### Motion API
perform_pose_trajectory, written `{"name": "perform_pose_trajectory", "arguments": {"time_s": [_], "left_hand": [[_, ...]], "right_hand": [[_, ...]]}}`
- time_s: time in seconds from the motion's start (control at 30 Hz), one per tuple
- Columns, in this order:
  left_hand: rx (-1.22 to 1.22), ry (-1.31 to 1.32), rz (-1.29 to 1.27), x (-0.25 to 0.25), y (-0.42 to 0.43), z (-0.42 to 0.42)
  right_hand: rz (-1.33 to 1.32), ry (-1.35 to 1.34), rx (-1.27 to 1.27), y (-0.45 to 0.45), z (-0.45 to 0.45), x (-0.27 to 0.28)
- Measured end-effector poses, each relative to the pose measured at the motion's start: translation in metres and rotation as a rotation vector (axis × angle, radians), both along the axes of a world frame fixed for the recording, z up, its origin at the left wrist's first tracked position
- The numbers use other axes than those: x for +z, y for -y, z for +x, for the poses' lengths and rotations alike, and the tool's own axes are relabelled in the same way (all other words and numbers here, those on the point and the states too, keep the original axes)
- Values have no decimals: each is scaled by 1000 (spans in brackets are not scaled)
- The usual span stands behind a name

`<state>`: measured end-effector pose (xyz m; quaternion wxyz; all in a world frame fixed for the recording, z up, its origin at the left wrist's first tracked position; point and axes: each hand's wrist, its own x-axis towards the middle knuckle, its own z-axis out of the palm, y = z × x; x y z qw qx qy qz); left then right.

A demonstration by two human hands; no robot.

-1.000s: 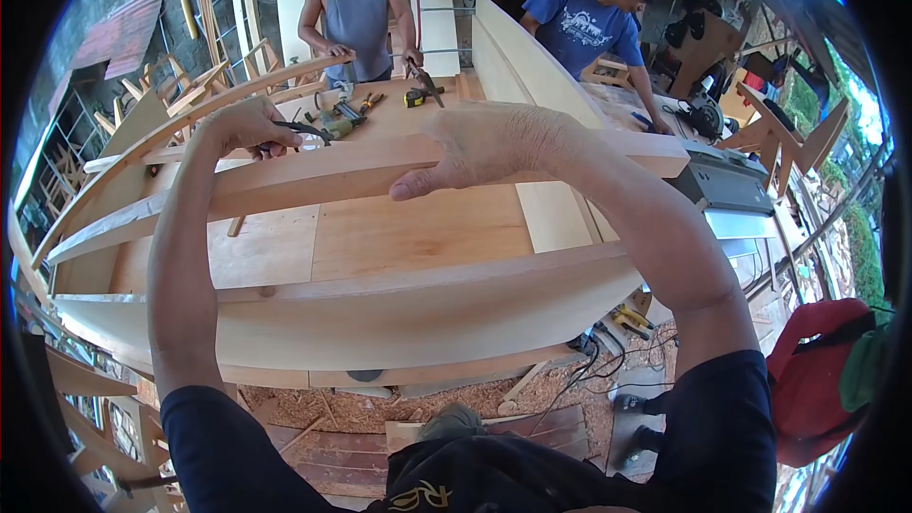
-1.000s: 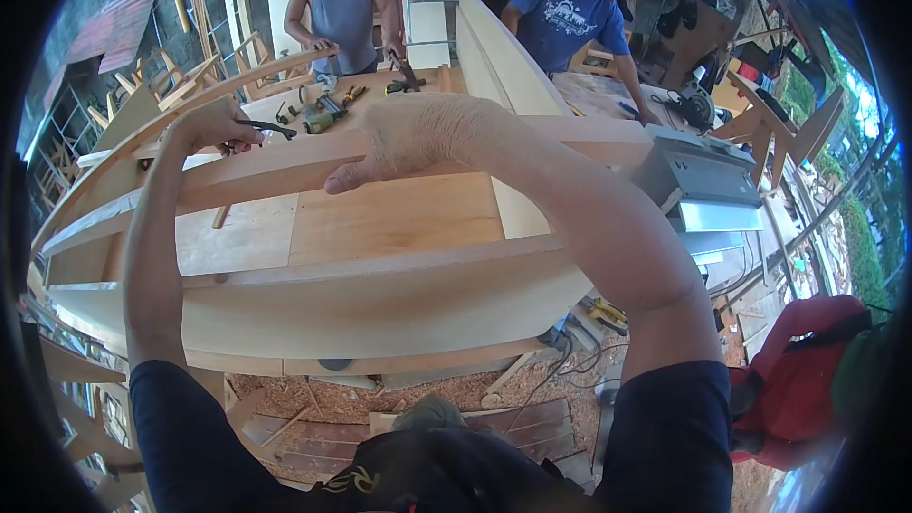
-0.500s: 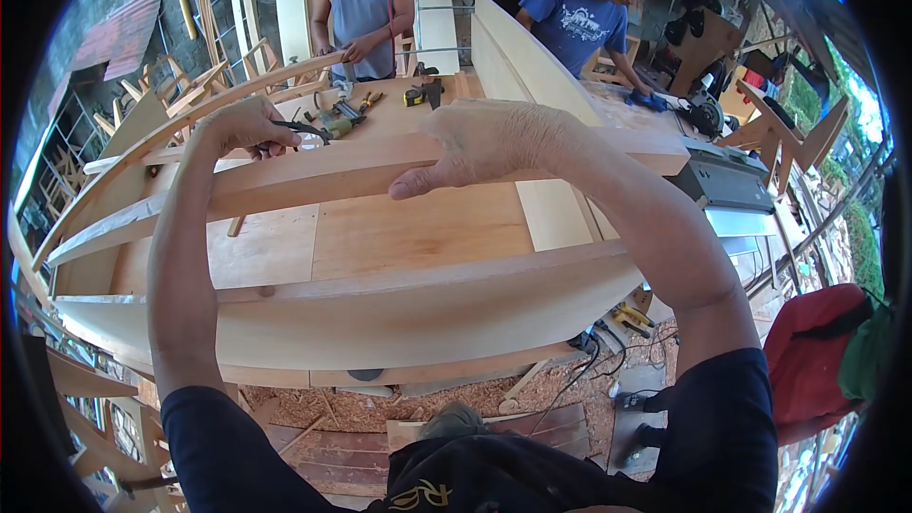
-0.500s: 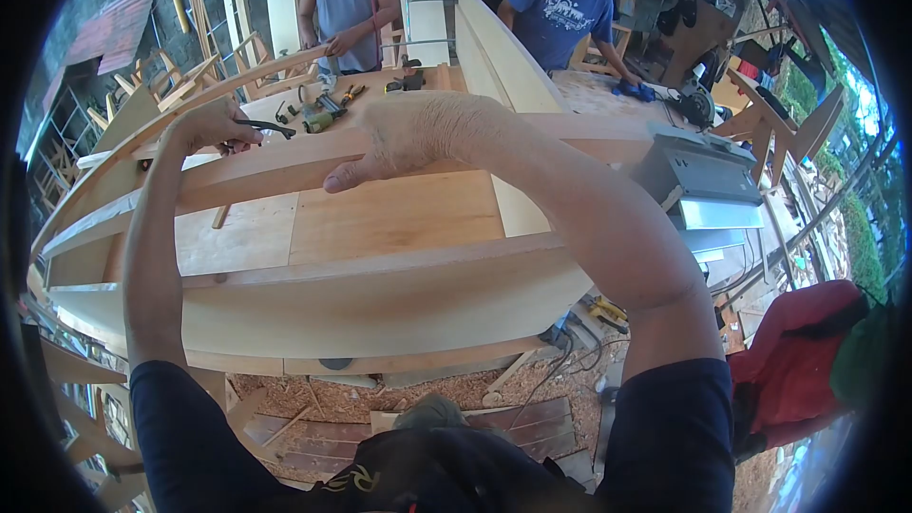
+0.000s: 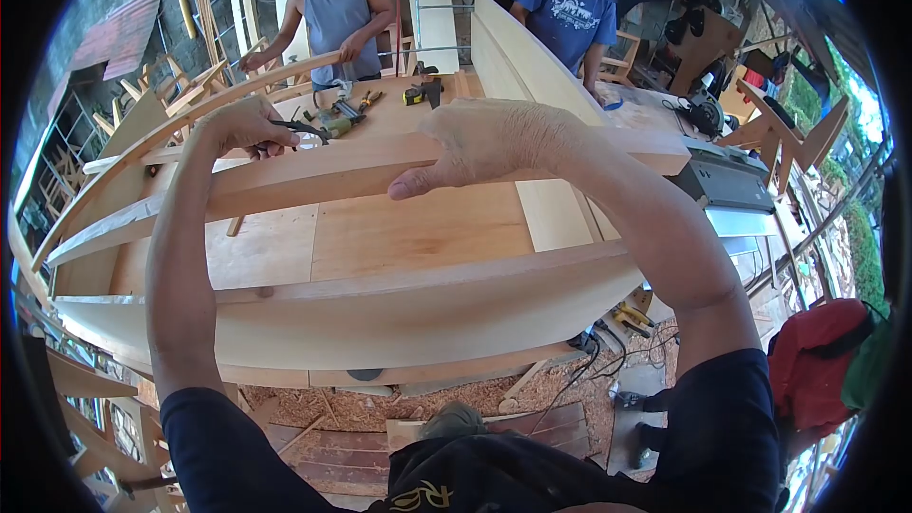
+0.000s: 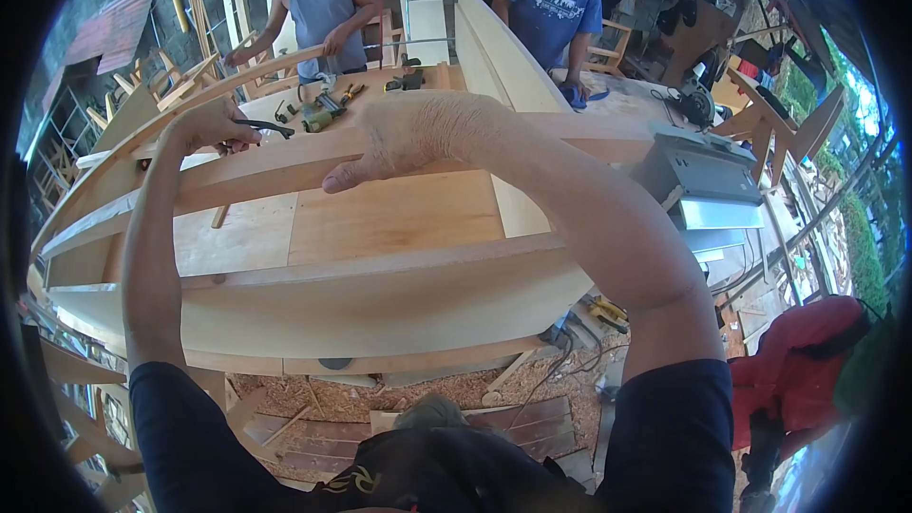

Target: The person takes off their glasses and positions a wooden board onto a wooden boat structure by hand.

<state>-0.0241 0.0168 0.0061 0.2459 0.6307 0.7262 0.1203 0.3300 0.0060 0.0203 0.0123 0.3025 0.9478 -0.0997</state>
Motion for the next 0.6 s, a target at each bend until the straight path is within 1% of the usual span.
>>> {"name": "perform_pose_trajectory", "arguments": {"time_s": [0.2, 0.6], "left_hand": [[-4, 8, -2, -2, -2, -5], [-31, 15, -11, -1, -2, -7]], "right_hand": [[-35, -33, 47, -2, 0, -1], [-27, -34, 34, -2, 1, -1]]}}
